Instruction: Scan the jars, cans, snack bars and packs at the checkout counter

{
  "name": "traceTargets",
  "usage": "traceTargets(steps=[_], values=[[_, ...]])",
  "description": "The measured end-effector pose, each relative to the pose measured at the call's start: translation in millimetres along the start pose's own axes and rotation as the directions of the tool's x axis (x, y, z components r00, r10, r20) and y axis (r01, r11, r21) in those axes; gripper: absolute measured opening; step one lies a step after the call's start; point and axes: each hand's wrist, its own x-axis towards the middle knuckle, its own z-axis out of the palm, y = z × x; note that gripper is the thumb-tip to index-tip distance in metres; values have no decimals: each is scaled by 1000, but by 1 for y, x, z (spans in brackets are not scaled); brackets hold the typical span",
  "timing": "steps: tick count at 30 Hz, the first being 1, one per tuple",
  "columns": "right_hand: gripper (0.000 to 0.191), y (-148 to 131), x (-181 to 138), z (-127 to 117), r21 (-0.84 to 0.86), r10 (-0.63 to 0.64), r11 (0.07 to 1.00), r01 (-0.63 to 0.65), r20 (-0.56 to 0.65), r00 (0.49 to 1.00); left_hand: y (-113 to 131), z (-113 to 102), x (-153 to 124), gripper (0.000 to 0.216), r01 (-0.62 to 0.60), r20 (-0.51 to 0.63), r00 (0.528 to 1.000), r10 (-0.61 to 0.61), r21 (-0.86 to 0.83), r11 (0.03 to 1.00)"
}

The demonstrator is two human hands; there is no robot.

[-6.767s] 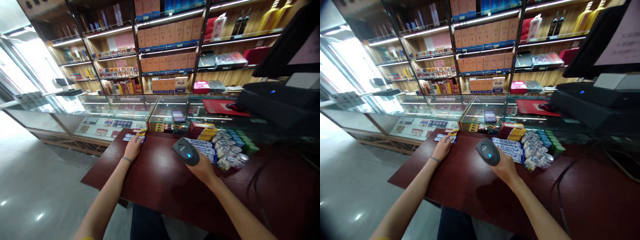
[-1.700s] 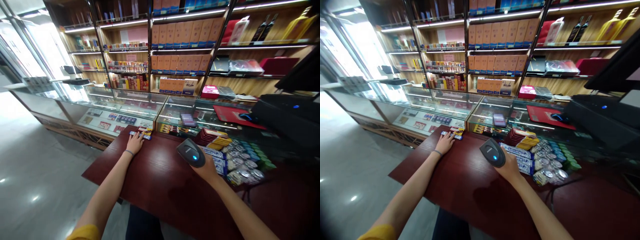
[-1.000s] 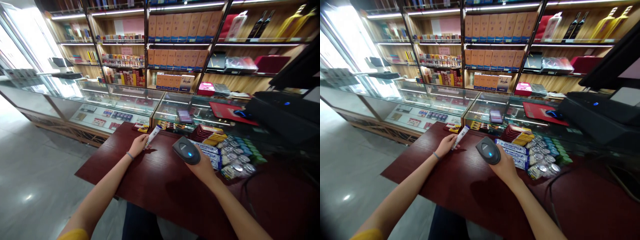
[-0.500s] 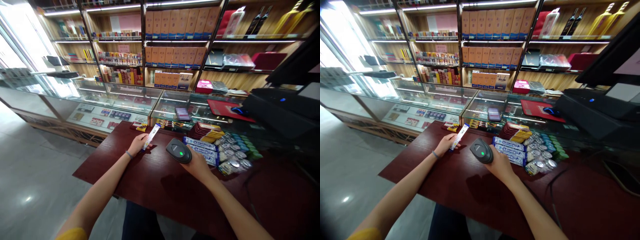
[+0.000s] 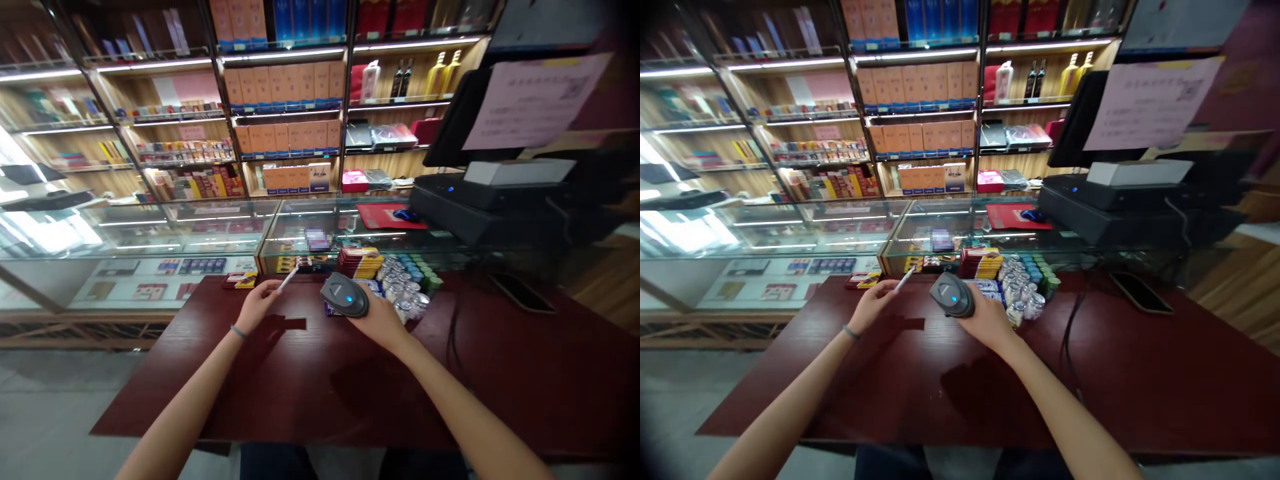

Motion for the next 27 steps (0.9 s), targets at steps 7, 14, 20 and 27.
traceTargets(steps=[7,14,20,27], values=[[45,36,-18,-37,37,67,997,-63,-116,991,34,59,10,24,-290,78,957,280,332,898],[45,77,-38,-69,-20,135,990,-141,-180,974,47,124,20,21,-442,244,897,369,524,728],[27,100,-53,-97,-103,143,980,-168,-211,967,52,165,27,22,-489,319,872,372,590,642],[26,110,-63,-108,-58,150,985,-165,-205,967,50,188,31,22,-517,339,856,390,588,623]])
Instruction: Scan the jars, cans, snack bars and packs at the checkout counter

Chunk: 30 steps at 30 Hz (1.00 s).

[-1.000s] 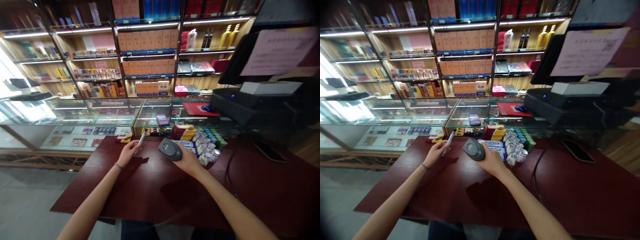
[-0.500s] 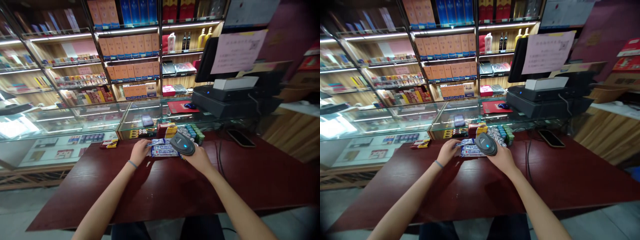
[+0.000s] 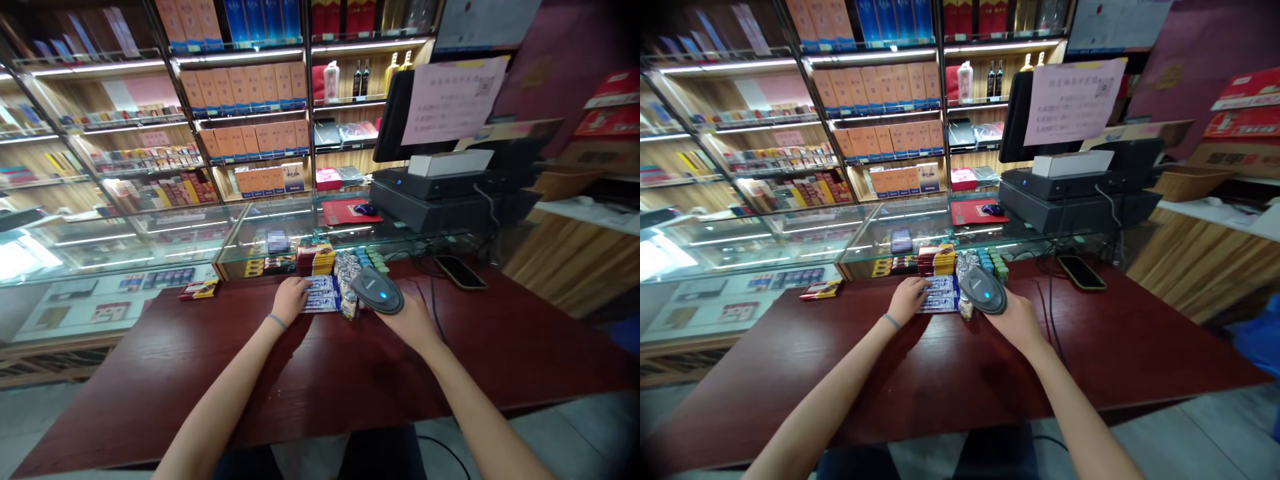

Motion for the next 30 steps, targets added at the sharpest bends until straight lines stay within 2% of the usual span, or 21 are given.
traceTargets(steps=[8,17,22,26,30], values=[[30,1,1,3,-25,20,999,-20,0,1000,-1,3,-1,23,-27,-42,999,26,-31,999],[21,-10,7,6,13,-13,1000,13,-22,1000,-2,-1,0,23,-35,-63,998,32,-58,998],[33,-21,17,12,16,10,1000,-9,-54,998,-5,-6,-2,21,-22,-85,996,15,-78,997],[40,-31,32,22,40,2,999,1,-80,997,-13,-15,-7,19,20,-125,992,-33,-110,994],[45,-37,47,37,29,-70,997,74,-118,990,-35,-30,-20,18,65,-214,972,-95,-145,987]])
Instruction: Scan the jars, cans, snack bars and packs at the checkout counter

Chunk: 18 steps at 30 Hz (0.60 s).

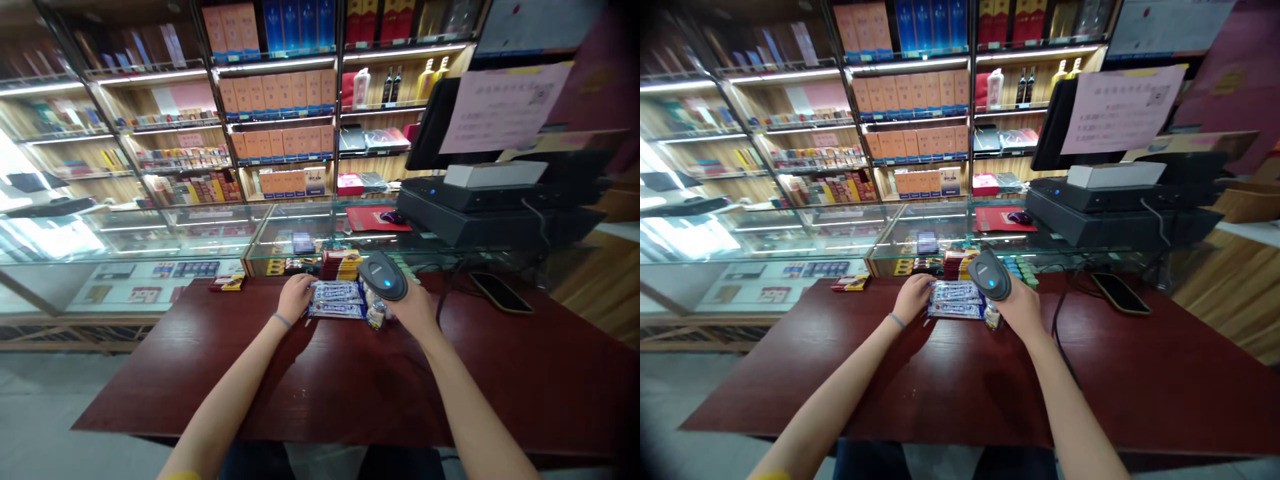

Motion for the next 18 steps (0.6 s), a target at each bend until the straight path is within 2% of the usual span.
traceTargets(steps=[3,7,13,18], values=[[47,-1,5,17,34,-88,996,88,0,996,-27,-23,-10,20,58,-86,995,-53,49,997],[47,-10,11,42,60,-175,983,174,9,985,-73,-59,-30,25,146,-146,982,-120,180,973],[30,-49,25,76,22,-263,965,262,97,960,-145,-105,-65,36,293,-108,956,-273,428,855],[28,-78,28,98,46,-303,953,300,158,940,-183,-120,-88,48,369,-94,922,-375,503,781]])
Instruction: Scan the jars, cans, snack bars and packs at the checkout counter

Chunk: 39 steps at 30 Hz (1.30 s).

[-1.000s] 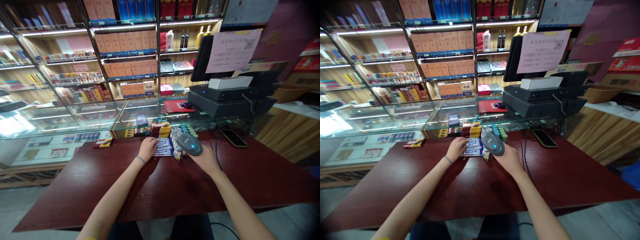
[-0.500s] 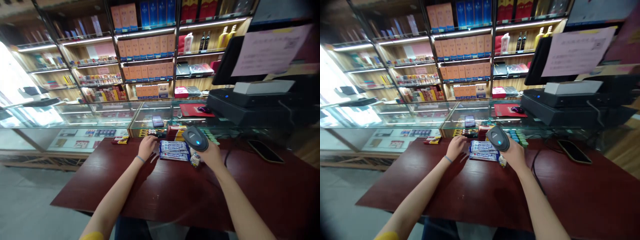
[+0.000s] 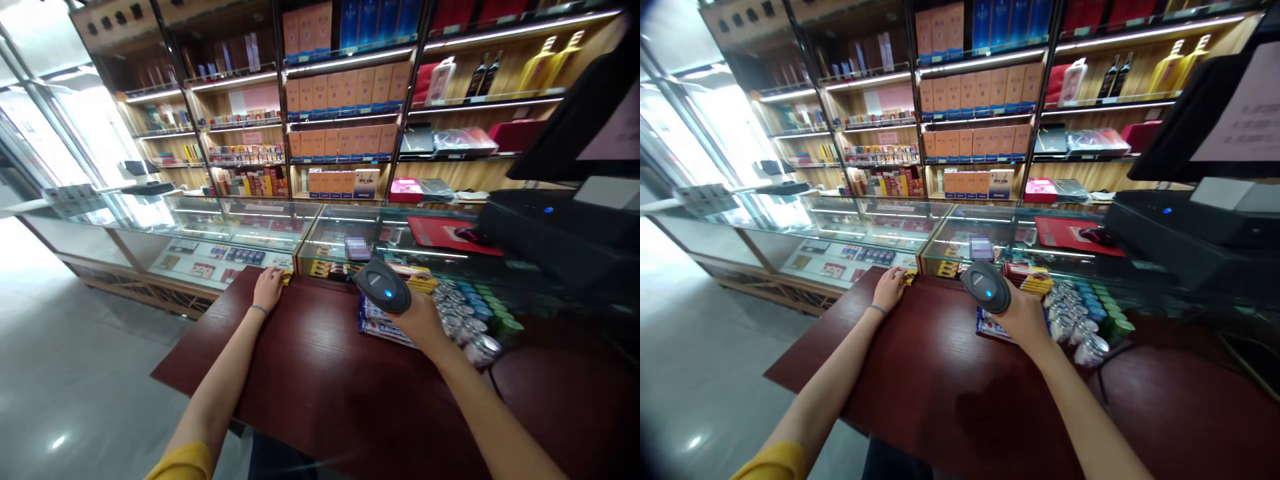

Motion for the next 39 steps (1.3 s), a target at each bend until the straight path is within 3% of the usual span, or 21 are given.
traceTargets(steps=[9,20,24,28,31,33,35,37,39], values=[[39,-19,-13,20,147,-36,989,9,183,982,-13,14,-3,48,37,124,992,-39,16,999],[32,-29,-14,19,144,-20,990,-6,180,983,-3,-8,-2,25,-36,27,999,38,-73,997],[41,-30,-13,15,161,-17,987,-9,160,987,7,-14,-7,27,39,-112,992,-55,-134,990],[23,-23,-16,9,175,17,984,-39,125,992,25,-19,-3,31,221,-225,927,-300,-319,922],[16,-18,-20,3,209,18,977,-39,101,995,45,-24,6,30,299,-160,879,-450,-550,780],[16,-15,-24,-2,197,22,980,-39,88,996,63,-28,11,30,333,-19,860,-510,-735,591],[18,-13,-28,-7,172,41,984,-55,83,996,85,-30,11,28,364,185,839,-512,-891,273],[25,-10,-33,-11,161,68,984,-82,92,993,111,-31,7,24,368,368,822,-436,-926,-87],[36,-7,-39,-15,159,91,982,-107,101,991,138,-30,0,20,343,449,816,-364,-883,-320]])
